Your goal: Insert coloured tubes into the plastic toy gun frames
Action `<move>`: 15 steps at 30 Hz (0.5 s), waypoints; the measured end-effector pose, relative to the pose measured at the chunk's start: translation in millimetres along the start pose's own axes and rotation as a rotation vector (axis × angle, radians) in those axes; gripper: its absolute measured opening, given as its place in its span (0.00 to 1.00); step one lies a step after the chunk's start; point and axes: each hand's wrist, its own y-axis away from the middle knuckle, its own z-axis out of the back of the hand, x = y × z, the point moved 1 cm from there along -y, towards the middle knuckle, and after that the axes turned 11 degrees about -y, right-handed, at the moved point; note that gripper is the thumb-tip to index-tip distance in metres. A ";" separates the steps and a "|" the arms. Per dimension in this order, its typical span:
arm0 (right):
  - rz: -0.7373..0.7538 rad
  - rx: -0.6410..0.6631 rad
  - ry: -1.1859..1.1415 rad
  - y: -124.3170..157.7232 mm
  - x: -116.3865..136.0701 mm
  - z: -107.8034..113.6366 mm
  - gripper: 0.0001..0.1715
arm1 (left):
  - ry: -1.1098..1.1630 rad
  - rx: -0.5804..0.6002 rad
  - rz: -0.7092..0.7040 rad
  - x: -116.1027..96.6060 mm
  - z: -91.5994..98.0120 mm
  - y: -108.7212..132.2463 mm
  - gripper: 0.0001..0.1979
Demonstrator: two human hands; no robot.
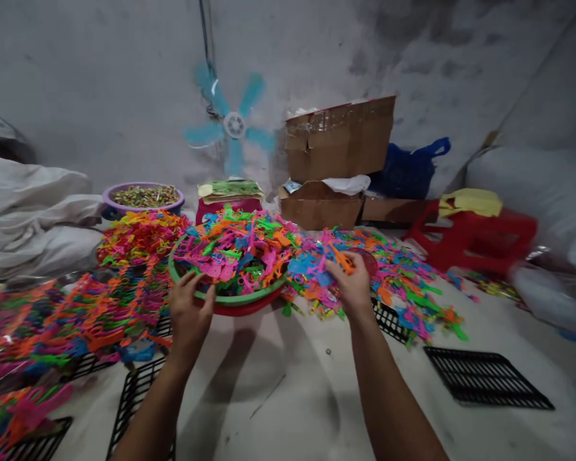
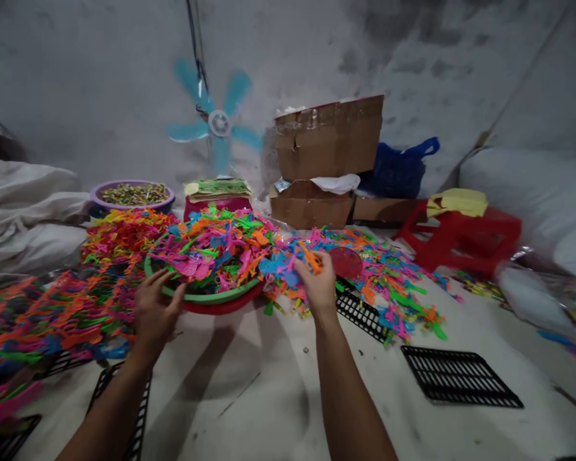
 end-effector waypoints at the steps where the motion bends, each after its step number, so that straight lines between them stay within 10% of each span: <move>1: -0.053 -0.042 -0.054 12.7 -7.9 18.1 0.25 | 0.030 -0.008 0.078 0.4 5.6 10.6 0.15; 6: -0.394 -0.016 -0.081 102.0 -85.4 60.7 0.25 | 0.218 0.275 0.292 -11.6 -11.0 98.3 0.18; 9: -0.356 0.158 0.158 135.5 -116.3 54.2 0.24 | 0.223 0.559 0.137 -27.8 -38.5 166.7 0.21; 15: -0.607 0.100 -0.058 85.0 -97.1 4.6 0.21 | -0.193 0.696 -0.230 -39.2 -58.7 235.1 0.28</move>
